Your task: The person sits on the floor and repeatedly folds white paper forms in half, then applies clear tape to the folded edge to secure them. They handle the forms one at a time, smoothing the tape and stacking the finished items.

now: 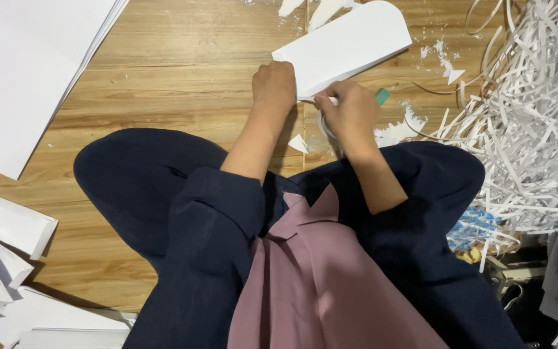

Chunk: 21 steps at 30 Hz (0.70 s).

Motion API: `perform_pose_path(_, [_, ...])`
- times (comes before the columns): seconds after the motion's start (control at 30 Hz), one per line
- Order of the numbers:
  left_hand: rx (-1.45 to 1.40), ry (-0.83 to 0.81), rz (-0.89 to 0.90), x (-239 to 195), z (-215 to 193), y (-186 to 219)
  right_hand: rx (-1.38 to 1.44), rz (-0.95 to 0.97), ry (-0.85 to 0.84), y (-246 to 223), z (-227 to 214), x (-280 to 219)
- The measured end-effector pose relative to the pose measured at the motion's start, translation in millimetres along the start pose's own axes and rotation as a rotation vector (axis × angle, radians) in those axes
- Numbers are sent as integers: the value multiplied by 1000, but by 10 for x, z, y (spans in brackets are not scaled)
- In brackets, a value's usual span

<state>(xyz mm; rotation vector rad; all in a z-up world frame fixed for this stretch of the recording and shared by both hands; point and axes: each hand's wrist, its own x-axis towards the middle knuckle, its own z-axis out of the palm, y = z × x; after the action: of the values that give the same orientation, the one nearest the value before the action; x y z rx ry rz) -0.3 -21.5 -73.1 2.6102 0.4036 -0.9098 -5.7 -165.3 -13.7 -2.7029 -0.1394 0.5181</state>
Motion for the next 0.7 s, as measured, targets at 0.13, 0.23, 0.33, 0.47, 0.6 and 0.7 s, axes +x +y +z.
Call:
perform_pose_path(0.13, [4, -27, -12, 22, 38, 8, -131, -312, 161, 121, 102, 87])
perform_pose_path(0.23, [22, 11, -11, 40, 75, 9, -139, -349, 111, 167, 79, 241])
perform_pose_path(0.33, [30, 20, -6, 31, 55, 12, -123, -373, 53, 162, 40, 297])
perform_pose_path(0.47, [-10, -52, -26, -3, -36, 35, -145, -389, 30, 178, 51, 333])
perform_pose_path(0.6, [-79, -99, -9, -170, -188, 32, -154, -336, -34, 86, -17, 304])
perform_pose_path(0.7, [-71, -25, -84, -146, -164, 96, -171, -354, -21, 86, 7, 319])
